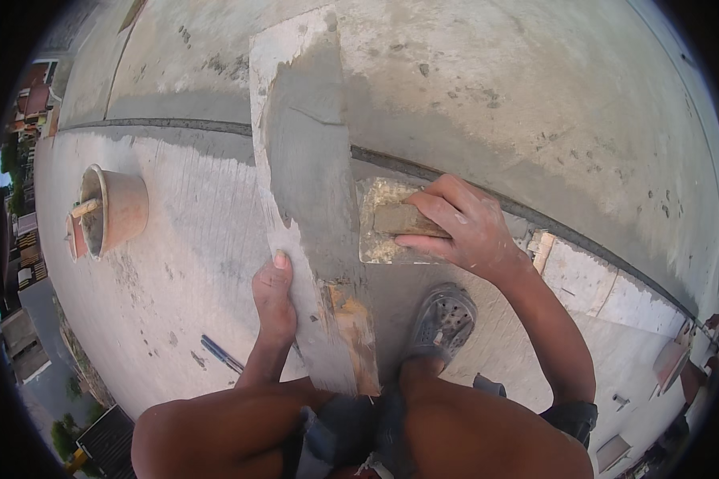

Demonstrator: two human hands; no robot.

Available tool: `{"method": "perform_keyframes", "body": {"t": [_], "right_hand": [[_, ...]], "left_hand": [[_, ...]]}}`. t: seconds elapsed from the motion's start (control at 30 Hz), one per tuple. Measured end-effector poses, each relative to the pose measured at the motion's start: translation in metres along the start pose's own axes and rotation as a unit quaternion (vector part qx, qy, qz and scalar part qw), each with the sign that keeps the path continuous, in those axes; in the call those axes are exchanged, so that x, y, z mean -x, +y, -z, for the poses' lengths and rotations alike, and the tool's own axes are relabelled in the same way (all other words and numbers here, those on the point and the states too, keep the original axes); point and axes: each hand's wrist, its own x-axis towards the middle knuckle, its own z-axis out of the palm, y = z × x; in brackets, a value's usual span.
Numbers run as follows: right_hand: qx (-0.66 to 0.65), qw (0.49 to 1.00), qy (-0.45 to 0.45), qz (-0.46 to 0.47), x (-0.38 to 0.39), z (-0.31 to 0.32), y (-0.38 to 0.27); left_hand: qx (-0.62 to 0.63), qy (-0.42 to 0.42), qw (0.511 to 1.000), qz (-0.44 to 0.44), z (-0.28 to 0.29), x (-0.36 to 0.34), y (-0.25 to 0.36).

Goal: The person smooths a freshly poured concrete surface using a trowel and a straightedge. They repeatedly scrape and level the wet concrete along a linear section, occasionally repositioning the straightedge to maintain a flat finish.

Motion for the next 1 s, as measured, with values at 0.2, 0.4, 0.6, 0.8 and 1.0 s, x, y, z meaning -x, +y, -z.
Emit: {"method": "perform_keyframes", "body": {"t": [0.2,0.4,0.6,0.8,1.0], "right_hand": [[0.033,0.928,-0.117,-0.352,0.064,0.091,0.027],[-0.046,0.864,-0.169,-0.472,0.058,0.137,0.064],[-0.064,0.897,-0.18,-0.399,0.032,0.084,0.077],[-0.068,0.898,-0.208,-0.382,0.002,0.048,0.079],[-0.063,0.905,-0.206,-0.367,0.009,0.04,0.1]], "left_hand": [[-0.053,0.051,0.995,-0.066,0.02,-0.013,-0.015],[-0.051,0.07,0.994,-0.06,0.019,-0.01,-0.022],[-0.051,0.054,0.996,-0.053,0.025,-0.005,-0.031],[-0.087,0.065,0.993,-0.05,0.028,0.003,-0.031],[-0.101,0.063,0.992,-0.051,0.023,0.001,-0.03]]}}
